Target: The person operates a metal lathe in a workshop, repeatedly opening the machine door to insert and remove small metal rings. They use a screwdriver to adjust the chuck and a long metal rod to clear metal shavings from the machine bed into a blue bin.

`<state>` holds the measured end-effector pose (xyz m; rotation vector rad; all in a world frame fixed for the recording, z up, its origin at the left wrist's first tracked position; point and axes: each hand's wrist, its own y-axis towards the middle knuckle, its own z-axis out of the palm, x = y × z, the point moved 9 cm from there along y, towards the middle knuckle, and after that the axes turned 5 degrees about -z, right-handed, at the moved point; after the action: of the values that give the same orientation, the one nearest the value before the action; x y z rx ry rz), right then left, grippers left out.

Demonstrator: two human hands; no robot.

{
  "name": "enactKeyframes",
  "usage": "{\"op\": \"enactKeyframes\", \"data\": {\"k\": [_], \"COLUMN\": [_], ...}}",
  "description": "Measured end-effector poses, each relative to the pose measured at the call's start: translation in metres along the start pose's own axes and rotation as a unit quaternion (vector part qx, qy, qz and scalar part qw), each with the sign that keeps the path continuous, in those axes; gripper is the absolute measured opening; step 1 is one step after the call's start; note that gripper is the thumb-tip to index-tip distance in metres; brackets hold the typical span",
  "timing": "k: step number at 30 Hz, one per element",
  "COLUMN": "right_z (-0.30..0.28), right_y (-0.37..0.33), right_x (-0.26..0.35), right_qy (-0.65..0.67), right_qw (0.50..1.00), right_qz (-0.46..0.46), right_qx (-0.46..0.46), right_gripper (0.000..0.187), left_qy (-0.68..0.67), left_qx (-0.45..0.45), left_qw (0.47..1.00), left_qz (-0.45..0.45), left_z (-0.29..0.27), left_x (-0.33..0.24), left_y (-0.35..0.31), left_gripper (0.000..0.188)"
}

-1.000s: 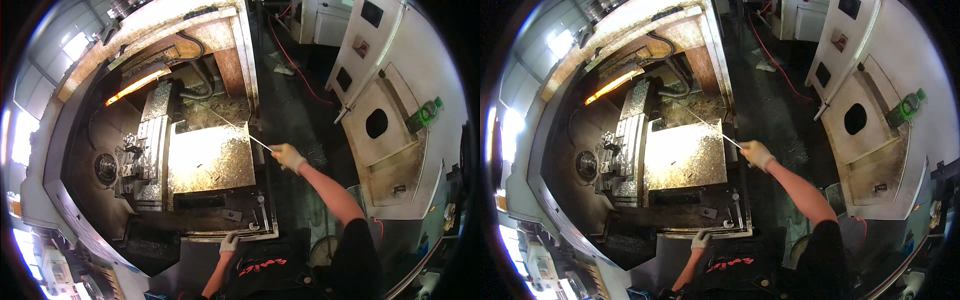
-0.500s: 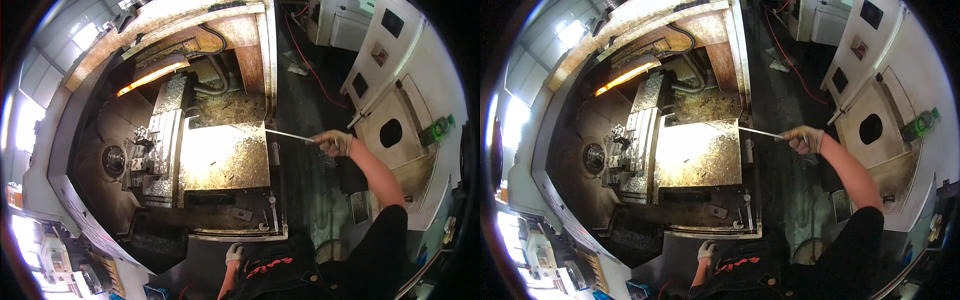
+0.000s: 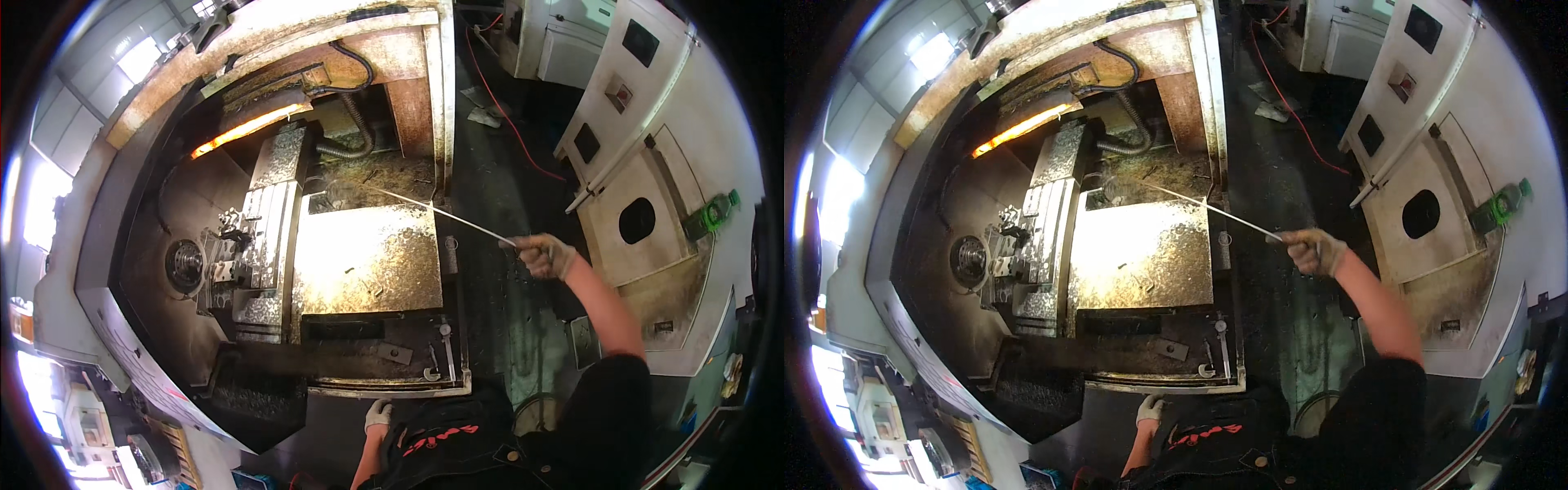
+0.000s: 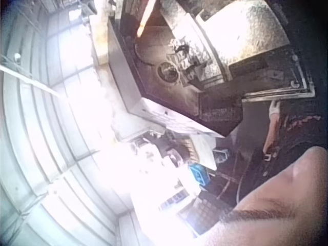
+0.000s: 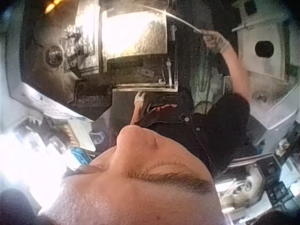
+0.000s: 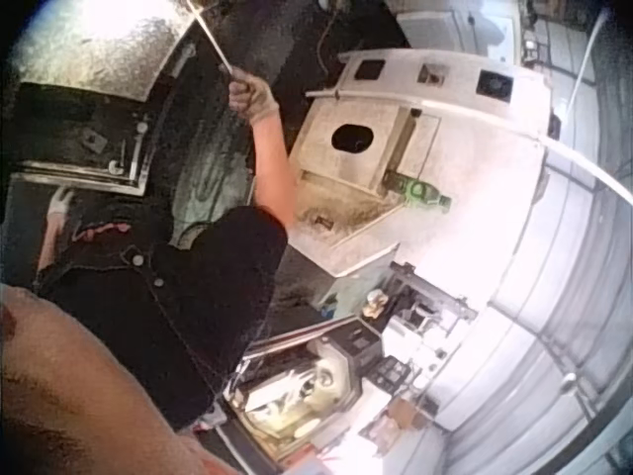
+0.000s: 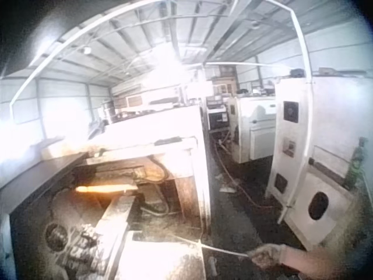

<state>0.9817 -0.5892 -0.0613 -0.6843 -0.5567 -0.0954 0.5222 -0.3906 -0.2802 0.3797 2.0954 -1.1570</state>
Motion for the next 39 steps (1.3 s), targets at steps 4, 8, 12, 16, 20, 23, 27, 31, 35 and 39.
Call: {"op": "enactKeyframes", "data": {"k": [4,8,12,16,20,23,27,31,35,39], "right_z": [0.011,0.006,0.019,0.029,0.038,0.057,0.056,0.042,0.034,0.056], "right_y": [-0.04,-0.089,-0.123,-0.153,-0.173,-0.192,-0.213,-0.224,-0.229,-0.242], "right_x": [-0.043,-0.086,-0.141,-0.182,-0.212,-0.214,-0.222,-0.248,-0.261,-0.269], "right_qy": [0.135,0.13,0.264,0.351,0.37,0.397,0.347,0.367,0.366,0.383], "right_qw": [0.986,0.987,0.955,0.921,0.917,0.893,0.908,0.907,0.903,0.863], "right_qz": [-0.038,-0.094,-0.094,-0.097,-0.108,-0.143,-0.182,-0.19,-0.218,-0.289], "right_qx": [0.087,0.018,0.103,0.138,0.106,0.155,0.146,0.079,0.06,0.155], "right_gripper": [0.033,0.037,0.042,0.044,0.044,0.043,0.049,0.047,0.048,0.049], "left_qy": [-0.029,-0.047,-0.072,-0.348,-0.471,-0.366,-0.32,-0.31,-0.272,-0.093], "left_qx": [0.031,0.078,0.071,0.259,0.306,0.189,0.158,0.194,0.216,0.09], "left_qw": [0.999,0.994,0.957,0.893,0.828,0.909,0.929,0.924,0.932,0.934], "left_qz": [-0.019,0.052,0.27,0.117,0.0,0.069,0.093,0.109,0.108,0.333], "left_z": [0.017,0.032,0.039,0.112,0.174,0.182,0.193,0.203,0.214,0.231], "left_x": [0.039,-0.073,-0.229,-0.322,-0.401,-0.408,-0.411,-0.42,-0.424,-0.451], "left_y": [0.018,0.021,0.046,0.108,0.067,0.046,0.034,0.003,-0.009,-0.025], "left_gripper": [0.025,0.027,0.027,0.048,0.038,0.019,0.017,0.016,0.018,0.018]}}
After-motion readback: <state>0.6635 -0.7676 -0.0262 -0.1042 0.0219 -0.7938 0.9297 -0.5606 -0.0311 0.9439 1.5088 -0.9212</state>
